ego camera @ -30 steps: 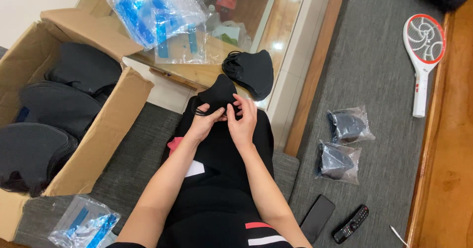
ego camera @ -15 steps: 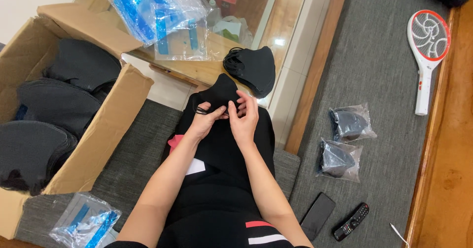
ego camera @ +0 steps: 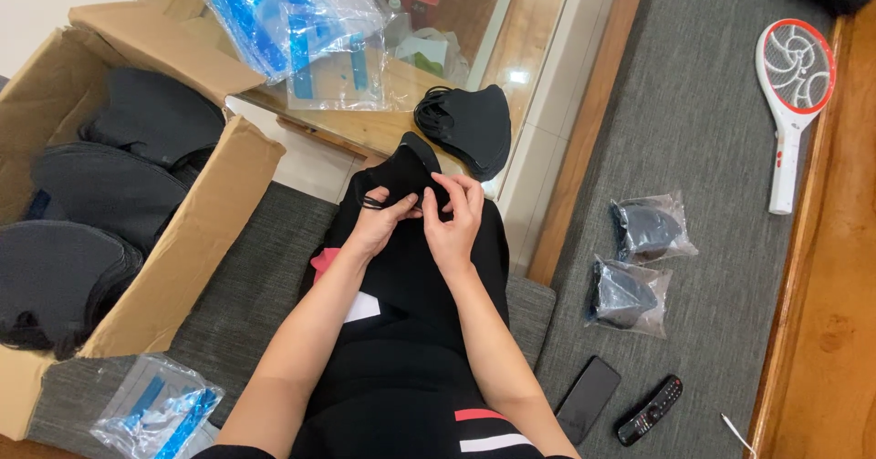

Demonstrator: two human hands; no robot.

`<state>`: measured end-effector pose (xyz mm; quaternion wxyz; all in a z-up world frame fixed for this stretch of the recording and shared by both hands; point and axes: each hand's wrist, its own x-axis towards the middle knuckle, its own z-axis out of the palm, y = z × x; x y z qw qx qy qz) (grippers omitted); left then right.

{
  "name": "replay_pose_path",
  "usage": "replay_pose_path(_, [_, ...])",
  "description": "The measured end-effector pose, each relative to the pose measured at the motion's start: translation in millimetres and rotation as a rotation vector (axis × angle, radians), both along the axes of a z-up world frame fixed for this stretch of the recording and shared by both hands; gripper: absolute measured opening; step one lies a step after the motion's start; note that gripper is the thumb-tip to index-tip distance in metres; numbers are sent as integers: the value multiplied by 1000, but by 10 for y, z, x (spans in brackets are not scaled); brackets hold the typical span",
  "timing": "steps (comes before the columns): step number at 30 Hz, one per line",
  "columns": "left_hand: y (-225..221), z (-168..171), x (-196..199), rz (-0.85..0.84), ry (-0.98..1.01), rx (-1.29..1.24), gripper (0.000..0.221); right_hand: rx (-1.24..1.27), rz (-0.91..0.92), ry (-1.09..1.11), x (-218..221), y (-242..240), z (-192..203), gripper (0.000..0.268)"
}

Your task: Packaging black face masks into individual plastic bags from a cardboard box.

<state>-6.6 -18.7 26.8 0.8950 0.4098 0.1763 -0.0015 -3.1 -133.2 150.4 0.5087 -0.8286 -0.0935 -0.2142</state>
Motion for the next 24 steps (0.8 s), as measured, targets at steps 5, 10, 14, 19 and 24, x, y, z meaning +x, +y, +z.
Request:
replay_pose_path(5, [-4, 215, -25, 13, 12, -20, 9, 30, 23, 82, 14, -41, -78, 25])
replay_pose_path(10, [29, 322, -28, 29, 21, -77, 11, -40, 74, 130, -6, -73, -230, 21])
replay_pose_path(14, [63, 388, -17, 4, 3, -101, 16, -166, 116, 44, -19, -76, -166, 12])
replay_pose_path(19, [72, 142, 5, -21, 9, -59, 18, -211, 111, -37, 69, -105, -40, 14])
replay_pose_path(24, [140, 36, 36, 78, 75, -274, 13, 218, 55, 133, 350, -224, -73, 16])
